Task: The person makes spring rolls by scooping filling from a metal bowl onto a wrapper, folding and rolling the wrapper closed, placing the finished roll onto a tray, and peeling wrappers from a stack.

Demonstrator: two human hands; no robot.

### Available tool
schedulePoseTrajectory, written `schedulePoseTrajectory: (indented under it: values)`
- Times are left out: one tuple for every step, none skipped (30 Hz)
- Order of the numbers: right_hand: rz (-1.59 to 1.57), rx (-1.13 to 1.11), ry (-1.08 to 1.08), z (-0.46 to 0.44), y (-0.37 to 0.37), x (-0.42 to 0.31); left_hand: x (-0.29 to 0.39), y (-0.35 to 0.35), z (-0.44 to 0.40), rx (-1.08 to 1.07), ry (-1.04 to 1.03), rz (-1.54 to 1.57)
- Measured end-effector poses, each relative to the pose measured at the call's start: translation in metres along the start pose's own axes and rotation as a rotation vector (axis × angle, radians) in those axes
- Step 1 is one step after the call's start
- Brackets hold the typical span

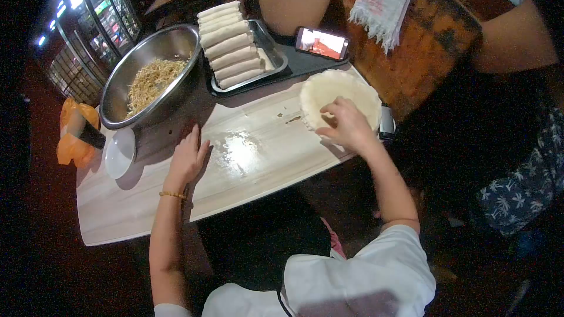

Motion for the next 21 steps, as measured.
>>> schedulePoseTrajectory:
  values:
    - [0.001,0.000,-0.002,0.004,-0.008,0.004,0.005,-0.004,0.001,-0.001,-0.002,0.001]
    - [-0.021,0.069,-0.020,0.006,-0.015,0.008,0.014,-0.008,0.002,0.068,-0.144,-0.008]
    - [-0.044,0.138,-0.039,0.008,-0.018,0.010,0.025,-0.012,0.004,0.136,-0.286,-0.018]
    - [-0.024,0.164,-0.057,0.008,-0.018,0.010,0.039,-0.019,0.008,0.041,-0.329,0.032]
    - [-0.025,0.164,-0.059,0.009,-0.019,0.010,0.057,-0.029,0.014,-0.055,-0.370,0.083]
    - [-0.032,0.175,-0.061,0.009,-0.020,0.010,0.078,-0.036,0.018,-0.136,-0.437,0.136]
    - [-0.039,0.188,-0.062,0.010,-0.021,0.010,0.102,-0.043,0.022,-0.217,-0.503,0.188]
    - [-0.039,0.190,-0.063,0.010,-0.022,0.011,0.127,-0.051,0.028,-0.318,-0.614,0.229]
    - [-0.038,0.213,-0.062,0.010,-0.023,0.012,0.151,-0.060,0.035,-0.419,-0.725,0.269]
    - [-0.037,0.237,-0.059,0.009,-0.023,0.014,0.171,-0.070,0.048,-0.370,-0.838,0.296]
    - [-0.035,0.239,-0.056,0.009,-0.023,0.015,0.187,-0.077,0.058,-0.319,-0.950,0.324]
    - [-0.049,0.256,-0.032,0.008,-0.023,0.017,0.201,-0.077,0.059,-0.513,-0.900,0.453]
    - [-0.063,0.271,-0.008,0.008,-0.022,0.020,0.212,-0.077,0.061,-0.705,-0.842,0.582]
    - [-0.058,0.267,-0.009,0.007,-0.022,0.022,0.214,-0.098,0.061,-0.461,-0.980,0.518]
    - [-0.103,0.257,-0.021,0.006,-0.022,0.025,0.219,-0.102,0.055,-0.331,-0.999,0.475]
    - [-0.150,0.246,-0.036,0.006,-0.023,0.029,0.220,-0.103,0.045,-0.243,-0.974,0.437]
    - [-0.148,0.240,-0.042,0.005,-0.023,0.032,0.219,-0.102,0.035,-0.156,-0.947,0.397]
    - [-0.218,0.224,-0.068,0.003,-0.023,0.036,0.217,-0.098,0.027,-0.047,-0.856,0.306]
    - [-0.288,0.209,-0.090,0.003,-0.024,0.039,0.214,-0.093,0.016,-0.047,-0.739,0.285]
    - [-0.289,0.209,-0.090,0.003,-0.025,0.043,0.208,-0.100,0.005,0.079,-0.692,0.284]
    - [-0.334,0.201,-0.099,0.002,-0.026,0.047,0.205,-0.101,-0.005,0.082,-0.690,0.283]
Point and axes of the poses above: each hand's wrist, its own z-axis away from the middle knuckle, its own y-axis out of the back of the hand, x = y × z, the point moved 1 cm from there along -z, towards the middle knuckle
